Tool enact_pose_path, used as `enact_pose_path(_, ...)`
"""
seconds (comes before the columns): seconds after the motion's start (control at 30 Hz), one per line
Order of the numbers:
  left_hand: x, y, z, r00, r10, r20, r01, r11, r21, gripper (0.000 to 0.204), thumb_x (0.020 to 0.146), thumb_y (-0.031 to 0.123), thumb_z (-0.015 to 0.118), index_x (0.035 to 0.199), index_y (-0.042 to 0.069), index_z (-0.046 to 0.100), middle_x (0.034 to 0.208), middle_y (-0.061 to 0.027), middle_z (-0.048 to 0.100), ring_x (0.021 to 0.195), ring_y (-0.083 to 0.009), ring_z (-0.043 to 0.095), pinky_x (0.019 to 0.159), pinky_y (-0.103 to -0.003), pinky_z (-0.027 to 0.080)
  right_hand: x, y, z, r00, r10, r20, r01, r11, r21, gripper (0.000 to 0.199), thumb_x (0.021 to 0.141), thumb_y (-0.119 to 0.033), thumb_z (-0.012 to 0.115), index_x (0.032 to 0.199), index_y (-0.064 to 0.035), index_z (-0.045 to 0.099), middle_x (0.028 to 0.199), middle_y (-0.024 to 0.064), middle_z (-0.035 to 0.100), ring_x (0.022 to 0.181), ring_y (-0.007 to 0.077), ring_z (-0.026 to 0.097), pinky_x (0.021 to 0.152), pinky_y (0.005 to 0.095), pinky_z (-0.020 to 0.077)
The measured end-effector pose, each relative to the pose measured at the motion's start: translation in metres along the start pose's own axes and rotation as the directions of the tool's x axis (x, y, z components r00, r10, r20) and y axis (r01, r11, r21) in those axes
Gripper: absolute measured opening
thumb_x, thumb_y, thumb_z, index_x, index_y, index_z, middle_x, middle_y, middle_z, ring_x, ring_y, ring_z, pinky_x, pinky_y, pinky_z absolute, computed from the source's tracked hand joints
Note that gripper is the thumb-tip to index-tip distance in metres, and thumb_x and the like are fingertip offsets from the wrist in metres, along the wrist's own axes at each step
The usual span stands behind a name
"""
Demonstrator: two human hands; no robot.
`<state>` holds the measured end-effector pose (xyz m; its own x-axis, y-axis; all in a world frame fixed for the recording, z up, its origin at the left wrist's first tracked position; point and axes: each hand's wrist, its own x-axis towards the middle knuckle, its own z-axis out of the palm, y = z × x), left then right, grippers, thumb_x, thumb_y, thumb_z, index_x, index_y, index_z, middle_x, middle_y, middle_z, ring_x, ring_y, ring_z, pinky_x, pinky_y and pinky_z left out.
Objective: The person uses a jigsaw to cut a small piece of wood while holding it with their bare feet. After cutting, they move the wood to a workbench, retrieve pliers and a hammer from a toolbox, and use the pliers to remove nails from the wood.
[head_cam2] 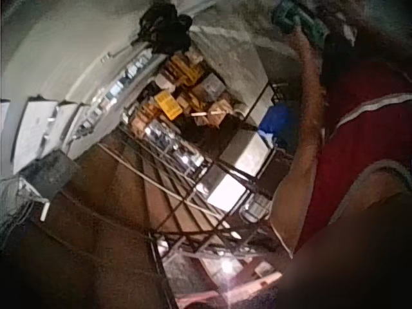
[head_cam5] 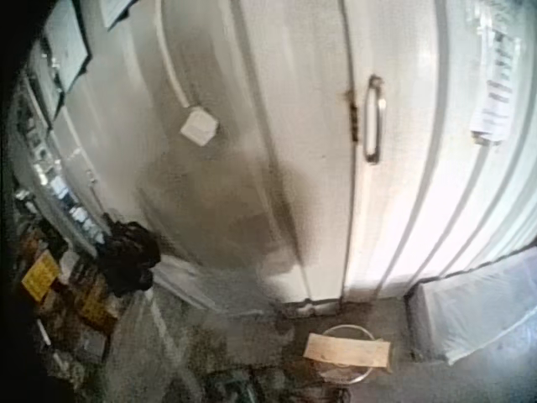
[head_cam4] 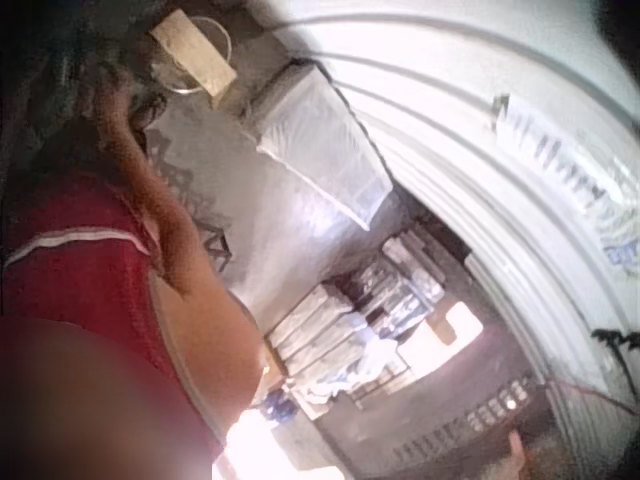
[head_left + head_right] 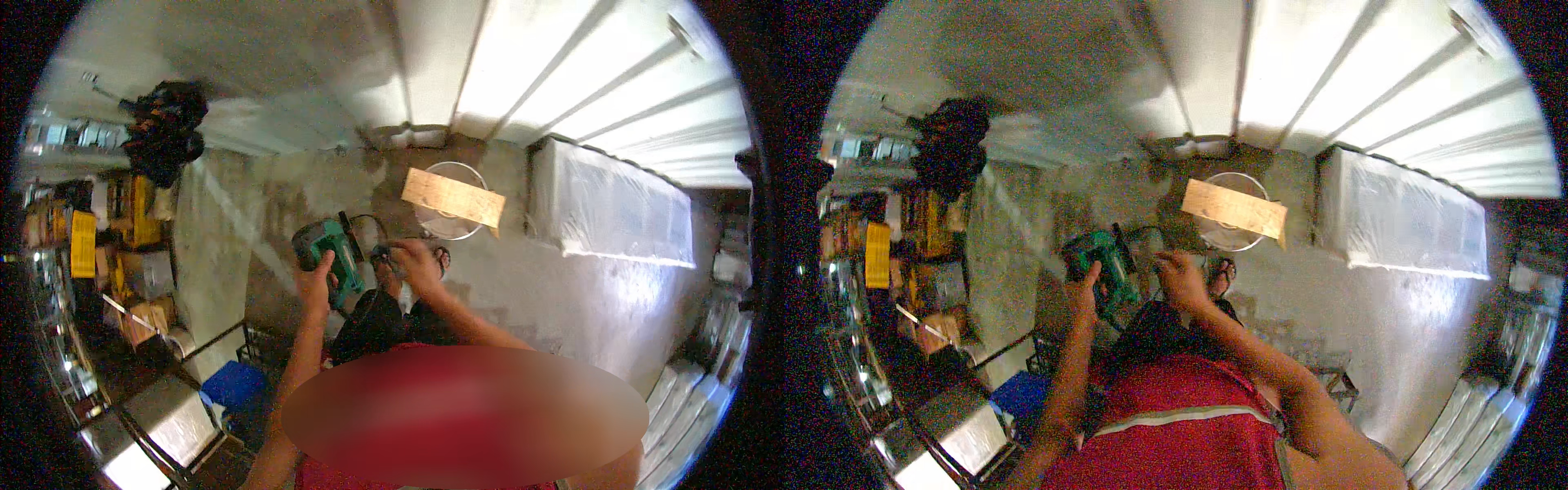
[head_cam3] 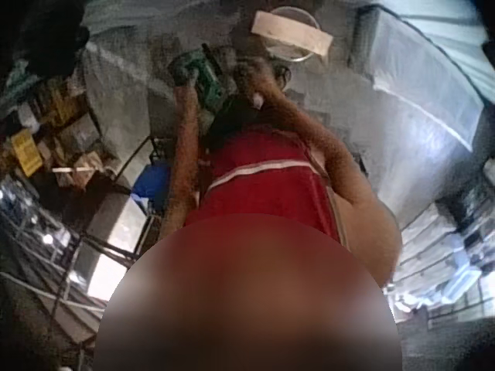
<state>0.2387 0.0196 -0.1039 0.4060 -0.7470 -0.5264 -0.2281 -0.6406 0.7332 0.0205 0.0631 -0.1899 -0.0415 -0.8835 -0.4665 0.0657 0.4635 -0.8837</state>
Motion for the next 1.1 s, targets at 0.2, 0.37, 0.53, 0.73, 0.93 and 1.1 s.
enact_pose_path(0.2,-0.059,0.086,-0.109,0.988,0.141,0.065,-0.098,0.892,-0.441,0.024,0.089,0.021,0.08,0.094,0.005,0.063,0.079,-0.0045,0.062,0.059,-0.0166,0.059,0.054,-0.033,0.047,0.006,0.094,-0.012,0.992,0.067,0.108,0.012,0.794,-0.607,0.075,0.071,-0.009,0.08,0.143,-0.0077,0.059,0.148,0.0257,0.05,0.133,0.0446,0.051,0.112,0.0477,0.0444)
enact_pose_path(0.37,-0.103,0.166,-0.179,0.91,0.414,-0.006,-0.392,0.858,-0.332,0.026,0.09,0.023,0.078,0.094,0.004,0.062,0.077,-0.0055,0.061,0.057,-0.017,0.057,0.052,-0.031,0.045,0.003,0.07,0.099,0.82,-0.424,0.384,0.572,0.601,-0.558,0.1,0.066,-0.018,0.085,0.157,-0.0145,0.043,0.163,0.0241,0.029,0.142,0.0487,0.039,0.116,0.0515,0.0402)
enact_pose_path(0.53,-0.116,0.211,-0.246,0.867,0.497,0.018,-0.453,0.803,-0.387,0.034,0.088,0.017,0.08,0.111,0.001,0.061,0.086,-0.0065,0.064,0.059,-0.0153,0.057,0.052,-0.029,0.046,-0.001,0.007,0.203,0.578,-0.01,0.816,0.692,0.536,-0.484,0.055,0.086,-0.029,0.076,0.136,-0.0126,0.064,0.136,0.0223,0.061,0.118,0.0406,0.063,0.102,0.0482,0.0509)
enact_pose_path(0.73,-0.118,0.205,-0.334,0.807,0.585,0.079,-0.586,0.81,-0.005,0.06,0.087,0.014,0.082,0.137,0.0,0.052,0.091,-0.0058,0.066,0.062,-0.0119,0.058,0.053,-0.028,0.048,-0.028,-0.126,0.125,0.707,-0.558,0.435,0.693,0.421,-0.585,0.027,0.084,-0.012,0.079,0.11,-0.0063,0.073,0.095,0.0165,0.073,0.085,0.0326,0.07,0.081,0.0443,0.0561)
enact_pose_path(0.93,-0.095,0.182,-0.384,0.816,0.434,0.382,-0.505,0.857,0.104,0.069,0.084,0.016,0.085,0.143,0.001,0.051,0.092,-0.0038,0.067,0.061,-0.0104,0.058,0.055,-0.027,0.049,-0.013,-0.331,0.145,0.365,-0.931,0.005,0.87,0.339,-0.358,0.024,0.085,-0.013,0.081,0.105,-0.0078,0.068,0.08,0.0078,0.065,0.072,0.018,0.062,0.068,0.0345,0.0521)
enact_pose_path(1.1,-0.087,0.147,-0.426,0.688,0.486,0.538,-0.414,0.873,-0.259,0.069,0.081,0.02,0.086,0.139,0.001,0.054,0.088,-0.0064,0.066,0.063,-0.0141,0.06,0.055,-0.031,0.05,0.03,-0.388,0.23,0.422,-0.882,0.21,0.902,0.385,-0.196,0.017,0.092,-0.018,0.08,0.097,-0.0053,0.07,0.072,0.0004,0.058,0.066,0.0108,0.051,0.062,0.0299,0.0436)
